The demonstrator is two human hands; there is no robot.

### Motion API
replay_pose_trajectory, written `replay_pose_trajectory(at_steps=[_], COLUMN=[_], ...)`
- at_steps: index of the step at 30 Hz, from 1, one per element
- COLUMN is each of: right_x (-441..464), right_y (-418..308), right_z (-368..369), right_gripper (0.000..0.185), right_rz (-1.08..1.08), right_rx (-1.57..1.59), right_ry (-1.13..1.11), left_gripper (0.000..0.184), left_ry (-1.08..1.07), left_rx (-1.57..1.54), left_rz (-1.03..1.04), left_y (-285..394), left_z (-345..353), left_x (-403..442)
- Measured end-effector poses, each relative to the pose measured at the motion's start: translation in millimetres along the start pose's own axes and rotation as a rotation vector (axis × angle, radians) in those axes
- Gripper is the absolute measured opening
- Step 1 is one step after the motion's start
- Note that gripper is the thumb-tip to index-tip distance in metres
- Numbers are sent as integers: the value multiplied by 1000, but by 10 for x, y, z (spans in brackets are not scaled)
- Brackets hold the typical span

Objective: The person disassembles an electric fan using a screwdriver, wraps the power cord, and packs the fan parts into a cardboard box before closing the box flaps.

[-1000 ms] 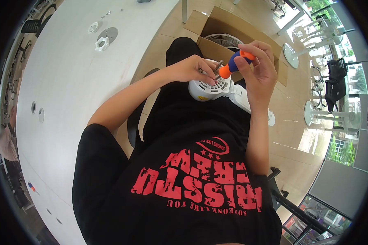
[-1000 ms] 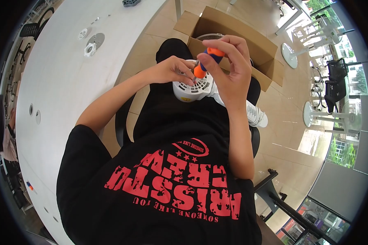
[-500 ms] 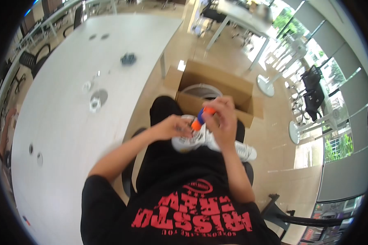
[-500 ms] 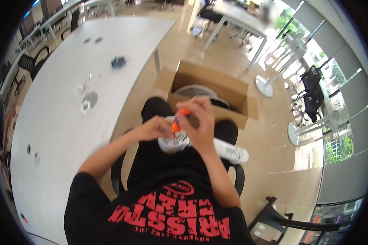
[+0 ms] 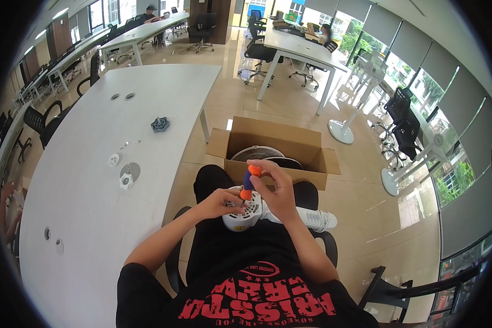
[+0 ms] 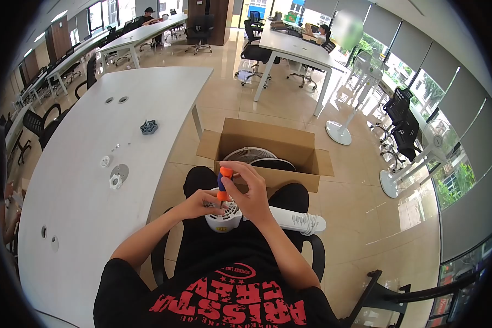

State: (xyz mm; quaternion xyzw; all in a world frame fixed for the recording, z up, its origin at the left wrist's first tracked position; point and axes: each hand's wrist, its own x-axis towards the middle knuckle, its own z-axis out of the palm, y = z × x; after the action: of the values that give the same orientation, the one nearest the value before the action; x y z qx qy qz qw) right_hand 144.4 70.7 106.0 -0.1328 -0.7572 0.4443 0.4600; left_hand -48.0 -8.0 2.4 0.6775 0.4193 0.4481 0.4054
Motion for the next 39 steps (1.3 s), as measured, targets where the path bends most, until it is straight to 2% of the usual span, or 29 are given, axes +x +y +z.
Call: replay_pose_trajectory(at_steps=[4,9,12,13,15,18,21,24,27,30,33,38,39], right_x=[6,12,43,41,13,1,-1,-16,25,7,31,43,40], right_y=[12,-17,-96,-94,-79,-22,-53,-18,-108,-27,-58,-34,-41], right_z=[5,53,-12,3,29,4,9,-57,-72,-68,-2,-21,-26], right_gripper=[32,33,27,26,24,24,27,28,30,31,30,26,26], right_rz=[11,-44,-80,-31,70,28,-111,-144,-74,24,-105,-58,-58], right_rx=[46,-5,-177,-102,48,133,-60,-266,-227,-51,-95,-71,-69], right_ry=[-8,22,15,34,73,30,58,1,16,28,82,74,76], left_gripper=[17,17,18,18,18,19,22,21,20,19,18,16,17], left_ry=[-38,-38,-2,10,-6,-18,-35,-68,-62,-53,-47,-48,-51], left_rx=[24,35,21,12,34,34,68,126,133,125,150,436,419], left_rz=[67,-56,-92,-102,-26,54,47,36,37,46,61,168,136], left_y=[-45,42,-11,-37,-41,5,97,160,89,49,70,96,84], left_z=[-39,-63,-25,-16,-27,-62,-75,-99,-115,-107,-88,-44,-26], left_x=[10,24,24,20,20,31,14,11,16,7,9,-30,-57])
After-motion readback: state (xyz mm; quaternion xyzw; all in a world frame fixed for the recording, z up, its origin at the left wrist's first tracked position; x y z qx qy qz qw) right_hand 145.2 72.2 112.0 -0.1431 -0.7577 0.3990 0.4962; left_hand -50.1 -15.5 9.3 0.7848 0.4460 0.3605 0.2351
